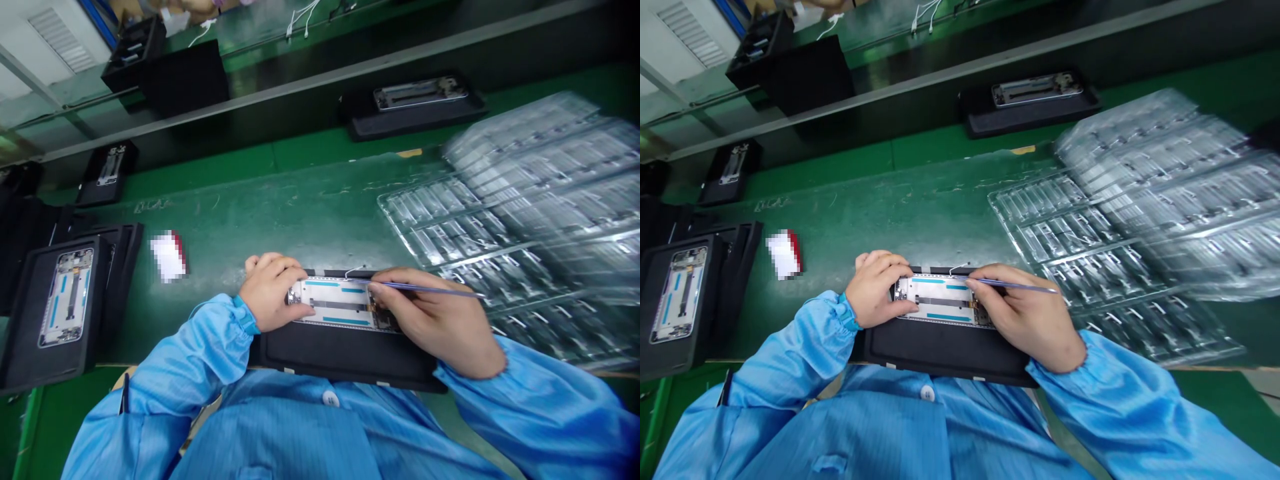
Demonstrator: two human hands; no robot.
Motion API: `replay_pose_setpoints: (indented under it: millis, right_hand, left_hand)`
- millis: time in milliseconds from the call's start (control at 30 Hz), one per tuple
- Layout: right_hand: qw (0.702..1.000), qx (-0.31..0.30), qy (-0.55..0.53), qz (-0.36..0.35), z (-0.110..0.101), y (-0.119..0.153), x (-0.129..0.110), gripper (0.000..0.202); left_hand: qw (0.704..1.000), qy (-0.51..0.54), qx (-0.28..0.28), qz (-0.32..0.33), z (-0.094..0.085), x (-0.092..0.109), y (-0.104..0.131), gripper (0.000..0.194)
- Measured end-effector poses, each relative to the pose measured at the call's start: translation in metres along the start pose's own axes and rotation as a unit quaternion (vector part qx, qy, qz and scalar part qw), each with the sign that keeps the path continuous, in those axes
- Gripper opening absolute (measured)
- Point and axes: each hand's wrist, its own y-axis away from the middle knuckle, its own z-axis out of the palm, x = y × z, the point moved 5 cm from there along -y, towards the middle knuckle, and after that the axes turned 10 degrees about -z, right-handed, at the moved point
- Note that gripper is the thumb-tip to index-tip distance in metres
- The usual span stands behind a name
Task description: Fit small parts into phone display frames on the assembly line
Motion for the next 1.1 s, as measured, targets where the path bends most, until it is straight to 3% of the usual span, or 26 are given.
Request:
replay_pose_setpoints:
  millis: [600,767,867,967,1033,1100]
  right_hand:
    - [1.0,0.003,0.008,-0.021,0.006,-0.007,-0.003,0.023]
    - [0.997,0.068,-0.039,0.017,0.001,0.005,0.002,0.02]
    - [0.987,0.149,-0.054,0.01,-0.029,0.01,0.001,0.02]
    - [0.982,0.186,-0.01,-0.028,-0.07,-0.019,0.006,0.02]
    - [0.985,0.143,0.09,-0.038,-0.094,-0.068,0.015,0.026]
    - [0.977,0.07,0.202,-0.027,-0.115,-0.135,0.03,0.034]
  left_hand:
    - [1.0,0.006,-0.012,0.003,0.0,0.002,-0.001,0.058]
    - [1.0,0.022,-0.002,-0.01,0.0,-0.001,0.0,0.058]
    - [0.998,0.019,0.032,-0.042,-0.001,-0.007,0.001,0.04]
    - [0.996,0.004,0.054,-0.07,0.001,-0.013,-0.001,0.023]
    - [0.994,0.003,0.076,-0.077,0.003,-0.018,-0.004,0.024]
    - [0.991,0.011,0.108,-0.078,0.001,-0.027,-0.005,0.026]
